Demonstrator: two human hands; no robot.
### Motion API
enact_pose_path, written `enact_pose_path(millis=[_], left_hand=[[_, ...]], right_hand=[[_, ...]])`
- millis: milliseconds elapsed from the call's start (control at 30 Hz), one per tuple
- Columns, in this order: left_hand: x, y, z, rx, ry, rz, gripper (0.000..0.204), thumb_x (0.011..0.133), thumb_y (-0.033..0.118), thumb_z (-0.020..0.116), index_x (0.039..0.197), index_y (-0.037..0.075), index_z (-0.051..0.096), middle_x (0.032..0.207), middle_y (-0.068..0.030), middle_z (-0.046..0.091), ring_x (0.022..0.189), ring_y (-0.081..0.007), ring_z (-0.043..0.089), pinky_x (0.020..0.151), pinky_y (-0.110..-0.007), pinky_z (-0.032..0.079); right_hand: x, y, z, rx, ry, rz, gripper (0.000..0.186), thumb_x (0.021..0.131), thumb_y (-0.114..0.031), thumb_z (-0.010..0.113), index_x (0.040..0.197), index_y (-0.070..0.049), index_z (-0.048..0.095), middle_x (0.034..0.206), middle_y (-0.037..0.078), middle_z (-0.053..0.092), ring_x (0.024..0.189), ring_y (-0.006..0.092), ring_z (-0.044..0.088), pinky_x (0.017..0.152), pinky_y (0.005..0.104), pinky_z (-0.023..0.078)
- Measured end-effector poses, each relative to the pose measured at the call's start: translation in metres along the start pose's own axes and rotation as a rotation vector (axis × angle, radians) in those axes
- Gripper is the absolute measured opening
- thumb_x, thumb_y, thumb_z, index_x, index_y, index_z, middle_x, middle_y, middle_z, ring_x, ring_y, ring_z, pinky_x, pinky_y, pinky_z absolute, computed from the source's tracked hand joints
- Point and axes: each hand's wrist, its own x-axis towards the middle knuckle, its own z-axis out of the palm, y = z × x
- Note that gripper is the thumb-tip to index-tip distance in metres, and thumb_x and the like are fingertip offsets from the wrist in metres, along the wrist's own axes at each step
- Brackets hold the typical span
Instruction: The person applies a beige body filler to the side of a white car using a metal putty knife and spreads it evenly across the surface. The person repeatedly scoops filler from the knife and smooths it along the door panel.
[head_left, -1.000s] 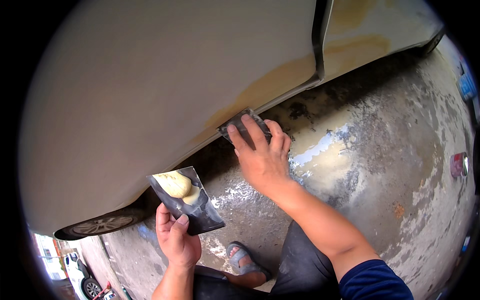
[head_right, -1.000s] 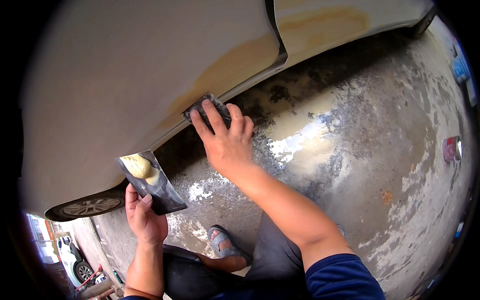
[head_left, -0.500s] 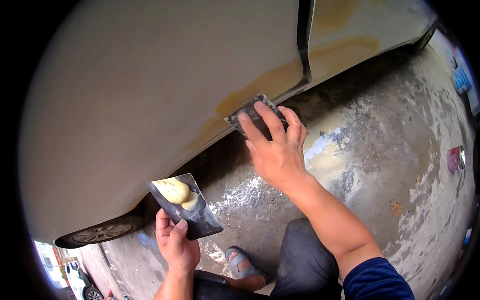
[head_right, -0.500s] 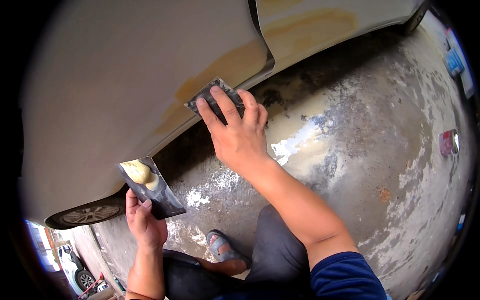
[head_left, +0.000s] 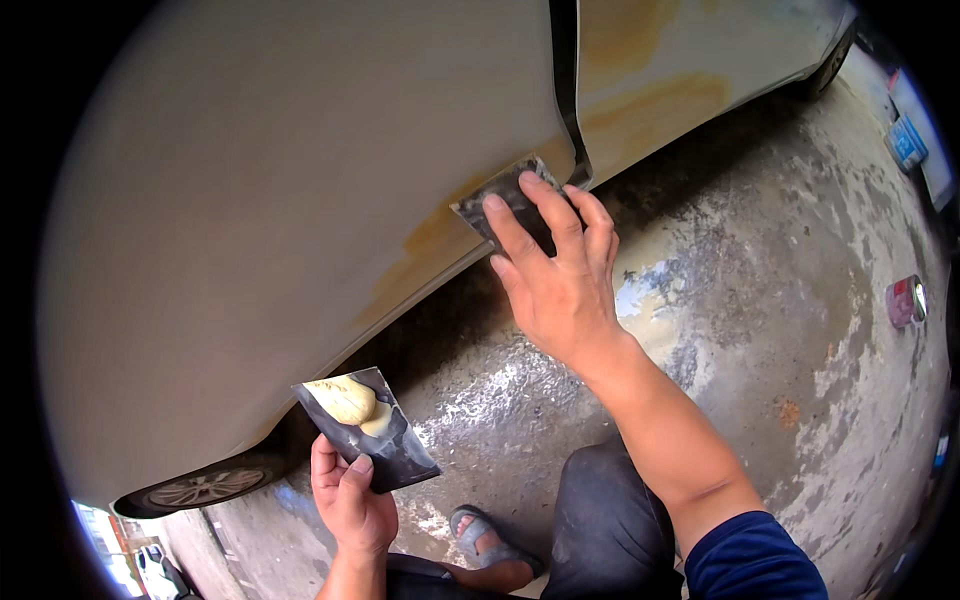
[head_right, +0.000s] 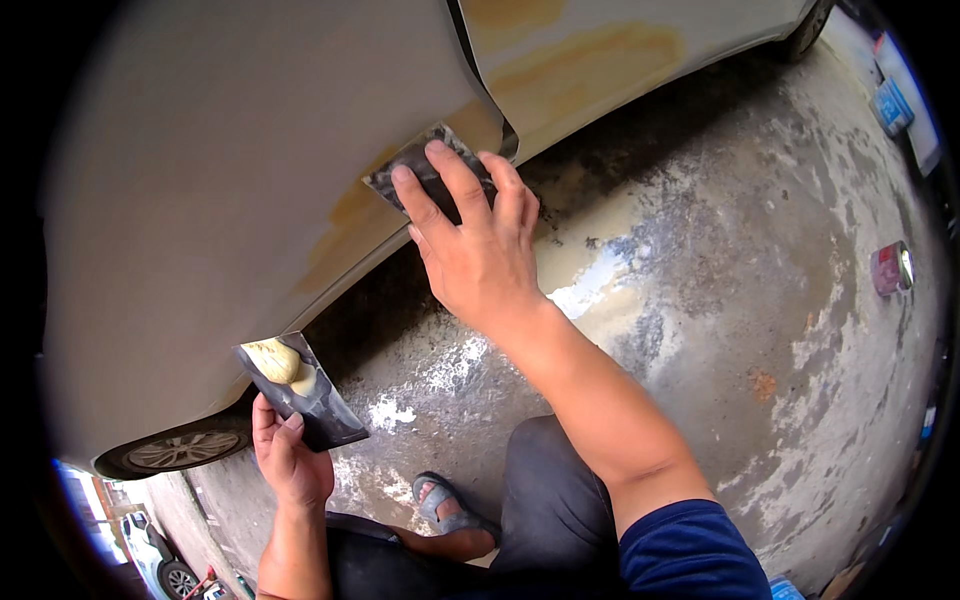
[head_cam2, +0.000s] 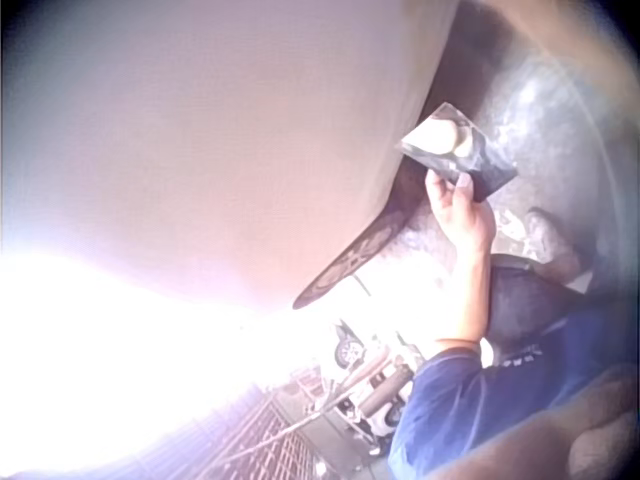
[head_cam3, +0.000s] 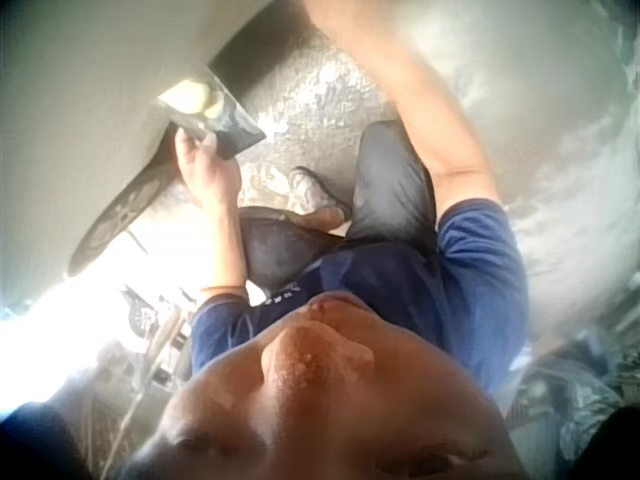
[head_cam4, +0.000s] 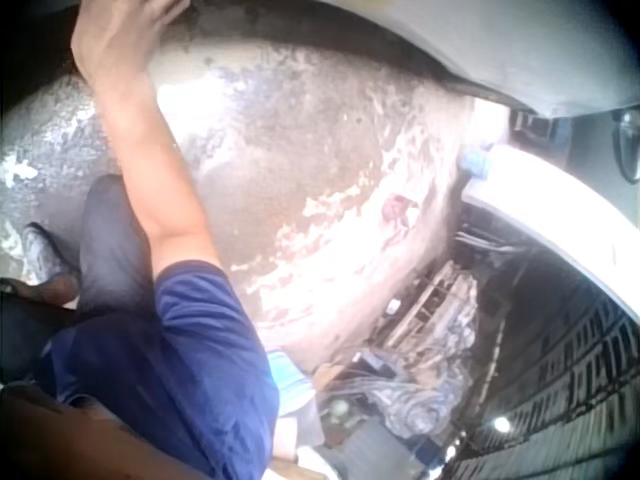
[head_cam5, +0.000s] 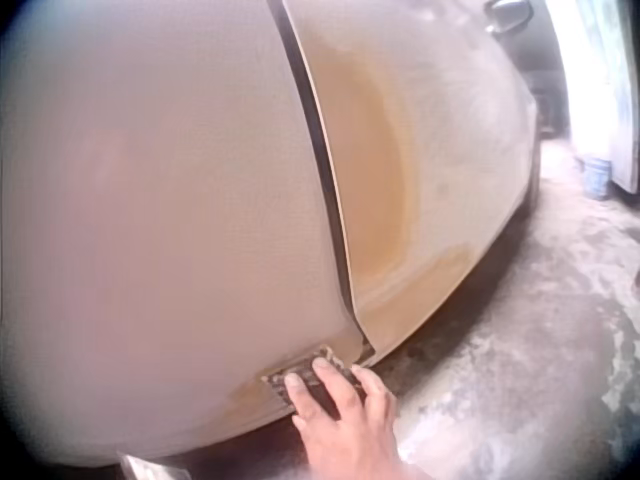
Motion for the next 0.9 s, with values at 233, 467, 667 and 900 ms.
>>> enact_pose_path(millis=[233, 467, 667, 900], left_hand=[[-0.002, 0.001, 0.009, -0.055, -0.039, 0.011, 0.045, 0.081, 0.001, 0.053, 0.125, -0.001, 0.048, 0.121, -0.0107, 0.058, 0.113, -0.0214, 0.055, 0.104, -0.036, 0.040], [0.001, 0.009, 0.044, -0.251, -0.110, -0.068, 0.044, 0.090, 0.002, 0.057, 0.132, 0.003, 0.041, 0.128, -0.0121, 0.056, 0.120, -0.0223, 0.053, 0.106, -0.040, 0.038], [0.004, 0.015, 0.059, -0.260, -0.144, 0.013, 0.047, 0.090, 0.000, 0.057, 0.134, 0.002, 0.041, 0.130, -0.0130, 0.055, 0.121, -0.0222, 0.052, 0.107, -0.039, 0.038], [0.002, 0.014, 0.053, -0.208, -0.133, 0.079, 0.045, 0.090, -0.001, 0.050, 0.134, 0.003, 0.044, 0.127, -0.0122, 0.057, 0.118, -0.0244, 0.055, 0.105, -0.041, 0.041]], right_hand=[[-0.011, 0.013, 0.009, -0.030, -0.048, 0.002, 0.050, 0.081, -0.015, 0.068, 0.129, -0.021, 0.056, 0.142, 0.007, 0.035, 0.118, 0.0387, 0.035, 0.093, 0.0523, 0.037], [-0.044, -0.039, -0.072, 1.241, -0.376, 0.150, 0.048, 0.085, -0.020, 0.069, 0.129, -0.006, 0.058, 0.135, 0.018, 0.048, 0.120, 0.0340, 0.047, 0.101, 0.0409, 0.039], [-0.068, -0.020, -0.072, 0.850, -0.465, 0.105, 0.038, 0.079, -0.012, 0.071, 0.117, -0.006, 0.067, 0.130, 0.014, 0.054, 0.117, 0.0321, 0.051, 0.099, 0.0396, 0.042], [-0.033, -0.061, -0.108, 0.513, -0.358, -0.217, 0.038, 0.071, -0.021, 0.075, 0.108, -0.014, 0.069, 0.130, 0.006, 0.057, 0.117, 0.0351, 0.050, 0.089, 0.0459, 0.044]])
